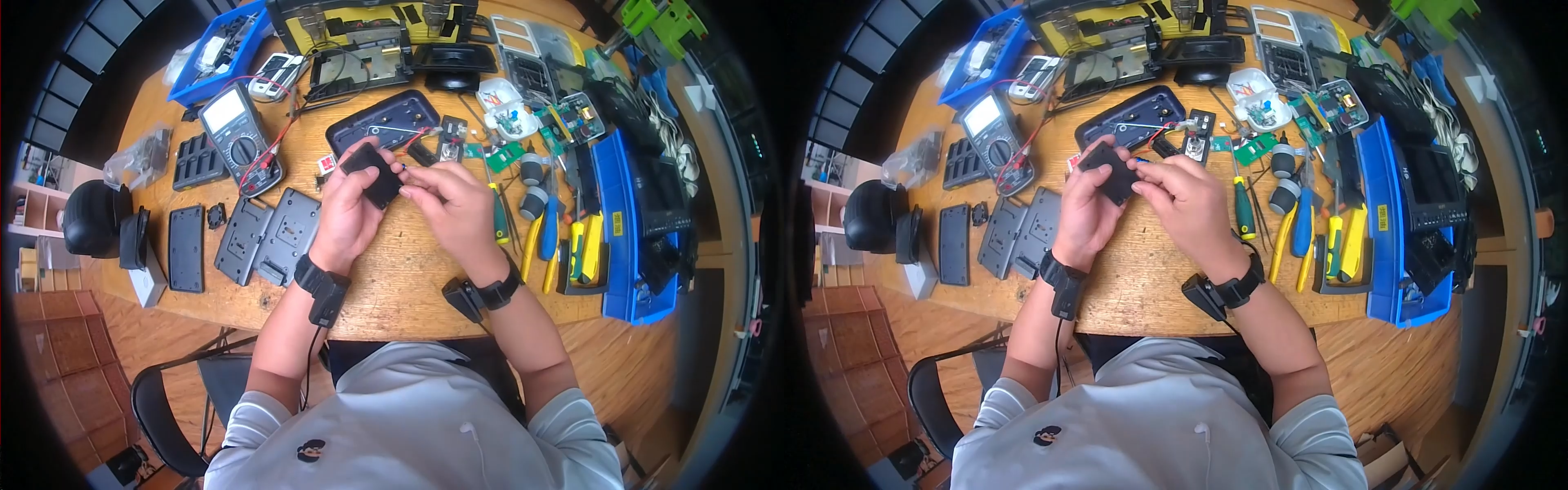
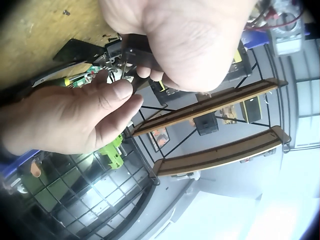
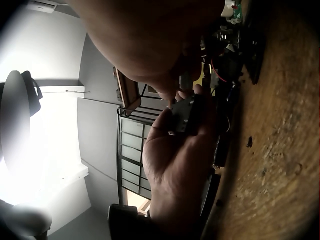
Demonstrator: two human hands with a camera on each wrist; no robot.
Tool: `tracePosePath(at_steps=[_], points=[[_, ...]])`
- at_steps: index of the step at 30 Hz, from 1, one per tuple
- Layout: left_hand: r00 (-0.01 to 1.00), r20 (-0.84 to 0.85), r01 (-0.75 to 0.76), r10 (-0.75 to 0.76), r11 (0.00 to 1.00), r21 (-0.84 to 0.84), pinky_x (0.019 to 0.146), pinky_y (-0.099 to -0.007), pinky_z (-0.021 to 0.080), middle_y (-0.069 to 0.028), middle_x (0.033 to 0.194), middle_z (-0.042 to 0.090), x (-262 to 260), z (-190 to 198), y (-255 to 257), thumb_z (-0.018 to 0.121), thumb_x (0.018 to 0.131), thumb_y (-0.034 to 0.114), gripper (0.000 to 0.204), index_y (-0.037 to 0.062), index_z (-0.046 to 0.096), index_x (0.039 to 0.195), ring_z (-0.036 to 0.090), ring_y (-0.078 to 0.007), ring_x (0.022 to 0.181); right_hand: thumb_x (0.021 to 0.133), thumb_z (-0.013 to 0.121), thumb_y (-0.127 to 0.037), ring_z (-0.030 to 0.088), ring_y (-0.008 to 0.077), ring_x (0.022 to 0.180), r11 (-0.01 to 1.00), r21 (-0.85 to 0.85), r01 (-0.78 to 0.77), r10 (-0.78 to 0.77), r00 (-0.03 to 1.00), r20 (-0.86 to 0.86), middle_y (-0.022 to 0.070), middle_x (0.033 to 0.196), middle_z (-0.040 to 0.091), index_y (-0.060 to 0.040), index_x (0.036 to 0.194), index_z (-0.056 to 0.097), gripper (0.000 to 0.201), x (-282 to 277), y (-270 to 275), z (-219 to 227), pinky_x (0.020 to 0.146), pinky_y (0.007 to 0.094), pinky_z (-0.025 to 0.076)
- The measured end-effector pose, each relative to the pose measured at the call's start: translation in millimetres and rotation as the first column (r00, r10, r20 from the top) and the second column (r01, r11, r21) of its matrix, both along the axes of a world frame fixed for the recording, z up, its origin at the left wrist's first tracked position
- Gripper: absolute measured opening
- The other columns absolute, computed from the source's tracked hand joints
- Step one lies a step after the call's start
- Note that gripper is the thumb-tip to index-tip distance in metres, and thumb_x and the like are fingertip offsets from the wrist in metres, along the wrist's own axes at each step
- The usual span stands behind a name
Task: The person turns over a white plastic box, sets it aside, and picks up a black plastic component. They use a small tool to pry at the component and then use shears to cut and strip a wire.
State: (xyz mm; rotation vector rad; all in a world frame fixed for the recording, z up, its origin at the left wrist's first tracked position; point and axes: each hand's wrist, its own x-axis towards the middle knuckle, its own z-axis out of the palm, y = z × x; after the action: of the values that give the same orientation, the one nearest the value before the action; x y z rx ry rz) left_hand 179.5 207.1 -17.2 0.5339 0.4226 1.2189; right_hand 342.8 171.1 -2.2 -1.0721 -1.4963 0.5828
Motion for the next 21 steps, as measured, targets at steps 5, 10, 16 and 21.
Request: tracePosePath(at_steps=[5,10,16,21], points=[[0.999,0.038,0.015,-0.013,0.998,-0.063,0.101,-0.0426,0.052,-0.0151,0.117,0.06,1.5,1.0,-0.9,0.05,0.093,-0.002,0.044,0.0,0.047,0.137,0.061,-0.0273,0.109,0.081,0.079,0.001,0.073,0.0238,0.078,0.999,0.044,0.016,-0.019,0.997,0.075,0.0131,0.091,0.074,-0.0004,0.103,0.075,0.023,3.3,-2.8,7.6,0.068,0.0319,0.057],[0.996,0.083,0.022,-0.014,0.996,-0.091,0.101,-0.0429,0.053,-0.0152,0.118,0.061,-3.6,-7.1,3.8,0.051,0.094,-0.001,0.044,0.0007,0.047,0.138,0.062,-0.0279,0.111,0.082,0.077,0.002,0.074,0.0265,0.079,0.99,0.138,-0.006,-0.018,0.985,0.171,0.0132,0.092,0.076,-0.0009,0.103,0.075,0.021,6.2,-1.0,2.2,0.069,0.0332,0.057],[0.994,0.106,0.047,-0.035,0.993,-0.111,0.101,-0.0423,0.053,-0.0152,0.12,0.061,-3.3,-8.5,3.8,0.051,0.095,0.001,0.044,0.0012,0.047,0.139,0.063,-0.0282,0.111,0.085,0.075,0.002,0.075,0.0235,0.083,1.0,0.01,0.016,-0.015,1.0,-0.005,0.0132,0.096,0.077,0.0002,0.103,0.076,0.018,0.2,-0.8,4.5,0.072,0.0325,0.058],[0.993,0.101,0.065,-0.055,0.993,-0.099,0.1,-0.0412,0.053,-0.0152,0.121,0.061,-1.2,-7.3,1.7,0.052,0.095,0.001,0.044,0.0014,0.046,0.139,0.063,-0.0281,0.111,0.083,0.079,0.0,0.074,0.0207,0.081,0.999,0.022,-0.023,0.023,0.999,0.026,0.0132,0.095,0.076,0.0009,0.103,0.077,0.02,5.0,2.7,-0.6,0.072,0.0302,0.058]])
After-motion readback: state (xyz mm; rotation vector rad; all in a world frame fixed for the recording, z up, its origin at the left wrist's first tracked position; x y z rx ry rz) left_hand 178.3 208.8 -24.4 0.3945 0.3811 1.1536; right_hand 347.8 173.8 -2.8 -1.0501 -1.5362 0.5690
